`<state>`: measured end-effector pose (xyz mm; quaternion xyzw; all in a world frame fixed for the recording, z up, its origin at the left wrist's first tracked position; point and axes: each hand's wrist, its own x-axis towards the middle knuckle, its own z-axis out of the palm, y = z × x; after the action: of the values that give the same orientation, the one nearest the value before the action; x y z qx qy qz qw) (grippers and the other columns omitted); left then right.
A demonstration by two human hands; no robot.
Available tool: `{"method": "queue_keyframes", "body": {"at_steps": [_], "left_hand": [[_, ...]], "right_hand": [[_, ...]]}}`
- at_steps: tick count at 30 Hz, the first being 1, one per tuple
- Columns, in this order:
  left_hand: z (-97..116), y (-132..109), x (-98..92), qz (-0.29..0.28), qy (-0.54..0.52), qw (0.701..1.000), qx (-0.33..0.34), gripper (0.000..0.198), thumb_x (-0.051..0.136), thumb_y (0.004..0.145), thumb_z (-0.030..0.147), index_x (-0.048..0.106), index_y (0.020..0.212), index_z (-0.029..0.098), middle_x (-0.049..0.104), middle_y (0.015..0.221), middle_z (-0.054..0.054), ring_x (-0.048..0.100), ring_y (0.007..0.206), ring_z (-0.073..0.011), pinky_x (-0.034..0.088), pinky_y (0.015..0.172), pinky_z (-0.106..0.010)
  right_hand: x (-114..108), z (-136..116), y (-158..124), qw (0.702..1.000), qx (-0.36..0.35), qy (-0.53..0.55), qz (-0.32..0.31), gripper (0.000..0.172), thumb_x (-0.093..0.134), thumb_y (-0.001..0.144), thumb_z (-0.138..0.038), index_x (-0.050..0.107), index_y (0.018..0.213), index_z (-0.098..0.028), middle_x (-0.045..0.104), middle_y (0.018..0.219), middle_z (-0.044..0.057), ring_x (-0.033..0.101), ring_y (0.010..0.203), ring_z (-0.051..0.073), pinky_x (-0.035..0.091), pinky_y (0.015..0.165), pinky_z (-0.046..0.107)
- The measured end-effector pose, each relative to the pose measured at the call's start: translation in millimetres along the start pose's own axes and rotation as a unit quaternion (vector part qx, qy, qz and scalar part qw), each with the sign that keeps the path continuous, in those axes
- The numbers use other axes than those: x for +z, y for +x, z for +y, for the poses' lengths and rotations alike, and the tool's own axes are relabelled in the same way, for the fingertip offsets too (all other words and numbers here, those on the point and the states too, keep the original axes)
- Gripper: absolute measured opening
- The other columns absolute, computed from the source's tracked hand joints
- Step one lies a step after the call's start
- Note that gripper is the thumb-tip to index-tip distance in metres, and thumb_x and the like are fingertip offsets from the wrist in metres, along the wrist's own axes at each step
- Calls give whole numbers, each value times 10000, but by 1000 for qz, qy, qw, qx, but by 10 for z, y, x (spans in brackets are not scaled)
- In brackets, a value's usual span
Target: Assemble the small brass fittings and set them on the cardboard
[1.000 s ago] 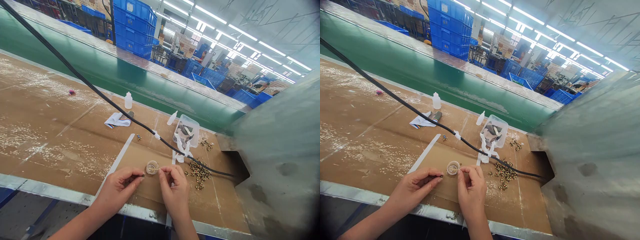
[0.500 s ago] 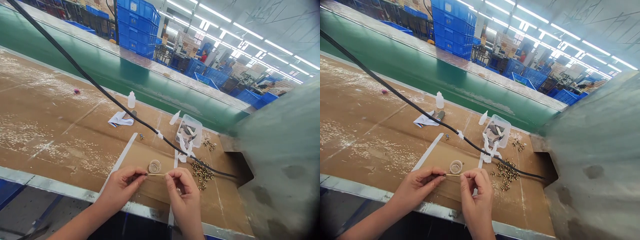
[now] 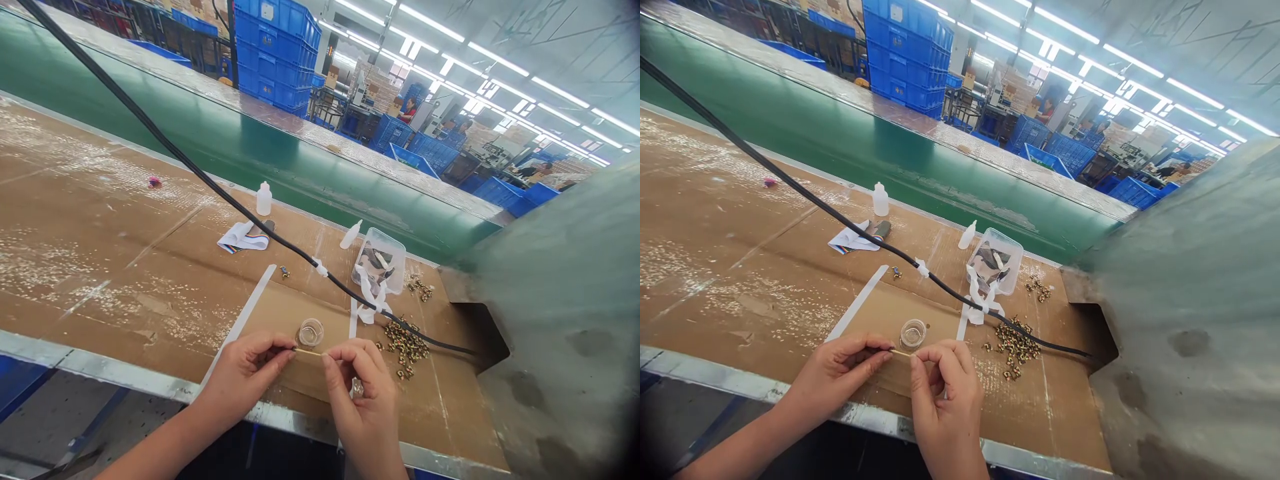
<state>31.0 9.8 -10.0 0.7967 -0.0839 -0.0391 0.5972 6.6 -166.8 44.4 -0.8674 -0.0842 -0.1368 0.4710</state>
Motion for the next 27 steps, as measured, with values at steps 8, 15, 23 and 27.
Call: {"method": "queue_keyframes", "body": {"at_steps": [8, 15, 23, 27], "left_hand": [[14, -15, -24, -14, 10, 1000, 20, 144, 566, 845, 254, 691, 901, 208, 717, 838, -8, 653, 780, -158, 492, 719, -227], [23, 2, -33, -21, 11, 999, 29, 142, 571, 846, 262, 697, 893, 216, 720, 839, -11, 653, 771, -158, 494, 709, -222], [-15, -12, -22, -20, 0, 1000, 18, 132, 584, 838, 259, 695, 898, 220, 717, 833, 2, 652, 778, -154, 491, 715, -218], [-8, -13, -27, -19, 1, 1000, 17, 131, 588, 838, 267, 698, 891, 219, 719, 828, 2, 649, 768, -155, 486, 704, -217]], "right_hand": [[-21, 6, 31, 1000, -5, -23, 10, 112, 538, 878, -190, 610, 793, -187, 557, 772, 30, 519, 602, 127, 436, 530, 230], [-27, -1, 53, 1000, -14, -20, 5, 114, 526, 883, -191, 608, 804, -188, 555, 776, 31, 521, 616, 125, 436, 534, 230], [-23, 51, 28, 1000, -9, -6, 1, 117, 522, 898, -211, 595, 807, -196, 544, 785, 24, 517, 634, 130, 418, 557, 237], [-19, 72, 27, 1000, -7, -6, 0, 127, 515, 905, -213, 587, 802, -197, 541, 780, 19, 517, 648, 130, 412, 571, 240]]}}
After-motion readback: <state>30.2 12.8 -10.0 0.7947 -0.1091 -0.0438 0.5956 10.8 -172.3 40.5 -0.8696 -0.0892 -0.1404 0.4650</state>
